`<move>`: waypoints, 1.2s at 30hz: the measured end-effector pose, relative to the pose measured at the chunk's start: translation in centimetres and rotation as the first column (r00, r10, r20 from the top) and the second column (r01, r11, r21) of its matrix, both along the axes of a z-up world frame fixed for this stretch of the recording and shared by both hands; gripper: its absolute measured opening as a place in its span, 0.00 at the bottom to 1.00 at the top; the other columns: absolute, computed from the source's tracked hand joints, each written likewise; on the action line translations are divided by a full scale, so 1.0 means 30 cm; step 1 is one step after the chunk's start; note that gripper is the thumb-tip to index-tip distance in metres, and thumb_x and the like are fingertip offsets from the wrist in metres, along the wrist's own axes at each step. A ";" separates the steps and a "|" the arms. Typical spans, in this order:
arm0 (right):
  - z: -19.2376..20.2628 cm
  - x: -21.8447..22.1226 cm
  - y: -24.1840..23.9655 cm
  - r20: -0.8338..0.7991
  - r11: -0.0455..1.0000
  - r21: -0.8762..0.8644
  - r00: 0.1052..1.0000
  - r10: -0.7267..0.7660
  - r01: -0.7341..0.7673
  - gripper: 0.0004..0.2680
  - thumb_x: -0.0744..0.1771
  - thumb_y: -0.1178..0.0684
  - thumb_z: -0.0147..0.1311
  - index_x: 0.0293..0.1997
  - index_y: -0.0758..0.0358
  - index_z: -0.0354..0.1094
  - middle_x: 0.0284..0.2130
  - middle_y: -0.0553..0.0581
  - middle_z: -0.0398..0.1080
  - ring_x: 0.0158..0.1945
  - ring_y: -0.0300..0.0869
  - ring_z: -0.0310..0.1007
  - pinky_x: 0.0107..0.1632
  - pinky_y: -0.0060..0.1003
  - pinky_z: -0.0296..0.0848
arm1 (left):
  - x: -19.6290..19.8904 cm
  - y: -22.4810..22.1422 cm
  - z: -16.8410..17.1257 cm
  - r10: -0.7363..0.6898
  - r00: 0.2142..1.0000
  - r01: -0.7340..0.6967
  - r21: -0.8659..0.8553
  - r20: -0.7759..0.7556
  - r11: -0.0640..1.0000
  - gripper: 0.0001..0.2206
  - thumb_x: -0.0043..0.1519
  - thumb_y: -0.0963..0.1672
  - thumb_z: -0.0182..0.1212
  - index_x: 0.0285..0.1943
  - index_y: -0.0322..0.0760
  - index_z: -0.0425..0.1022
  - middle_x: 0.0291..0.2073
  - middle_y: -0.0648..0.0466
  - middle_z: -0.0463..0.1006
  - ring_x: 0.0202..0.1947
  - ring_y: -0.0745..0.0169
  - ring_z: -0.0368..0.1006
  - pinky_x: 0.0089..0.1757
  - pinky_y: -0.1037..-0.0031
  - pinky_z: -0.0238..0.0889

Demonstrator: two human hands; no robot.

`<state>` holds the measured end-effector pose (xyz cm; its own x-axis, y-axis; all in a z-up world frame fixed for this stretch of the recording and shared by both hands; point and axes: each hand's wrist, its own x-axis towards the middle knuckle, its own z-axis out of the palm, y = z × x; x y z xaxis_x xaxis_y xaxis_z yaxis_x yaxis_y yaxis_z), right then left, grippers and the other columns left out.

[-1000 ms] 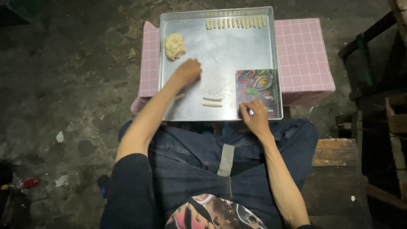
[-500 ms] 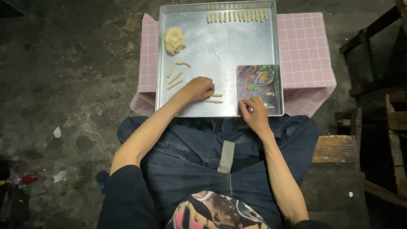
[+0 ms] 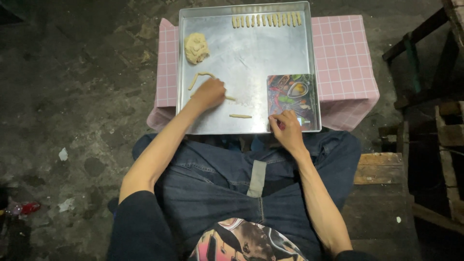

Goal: Rolling dough into long strips and dividing them into small sticks on a metal tray.

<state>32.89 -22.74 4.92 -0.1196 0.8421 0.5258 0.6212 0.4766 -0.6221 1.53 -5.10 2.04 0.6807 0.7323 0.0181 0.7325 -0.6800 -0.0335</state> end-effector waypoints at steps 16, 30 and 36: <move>-0.094 -0.286 0.166 0.427 0.987 -0.076 0.890 0.160 -0.141 0.11 0.64 0.50 0.63 0.47 0.63 0.77 0.39 0.63 0.72 0.43 0.55 0.71 0.48 0.45 0.72 | -0.168 0.161 -0.008 0.164 0.898 -0.223 0.099 0.409 0.970 0.07 0.61 0.47 0.71 0.37 0.41 0.84 0.32 0.53 0.72 0.42 0.52 0.69 0.48 0.61 0.62; 0.294 0.183 0.232 0.234 0.985 0.168 0.969 -0.077 0.038 0.05 0.68 0.61 0.60 0.47 0.62 0.78 0.33 0.61 0.70 0.38 0.54 0.70 0.46 0.47 0.70 | -0.070 -0.052 0.214 0.189 0.787 -0.329 0.140 0.587 0.934 0.07 0.63 0.46 0.70 0.40 0.40 0.84 0.34 0.51 0.74 0.43 0.50 0.69 0.48 0.60 0.59; 0.391 0.375 0.164 0.234 0.994 0.108 0.972 -0.025 0.000 0.11 0.72 0.63 0.51 0.61 0.76 0.71 0.42 0.67 0.68 0.45 0.55 0.68 0.51 0.46 0.65 | -0.047 -0.325 0.557 -0.063 0.673 -0.227 0.286 0.737 0.931 0.05 0.69 0.44 0.66 0.43 0.38 0.82 0.38 0.53 0.73 0.42 0.51 0.68 0.44 0.59 0.58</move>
<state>44.16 -17.81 16.64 -0.2401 0.7851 0.5709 0.7497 0.5236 -0.4047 0.13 -14.85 18.76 0.2788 0.6325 0.7226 0.6707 -0.6668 0.3249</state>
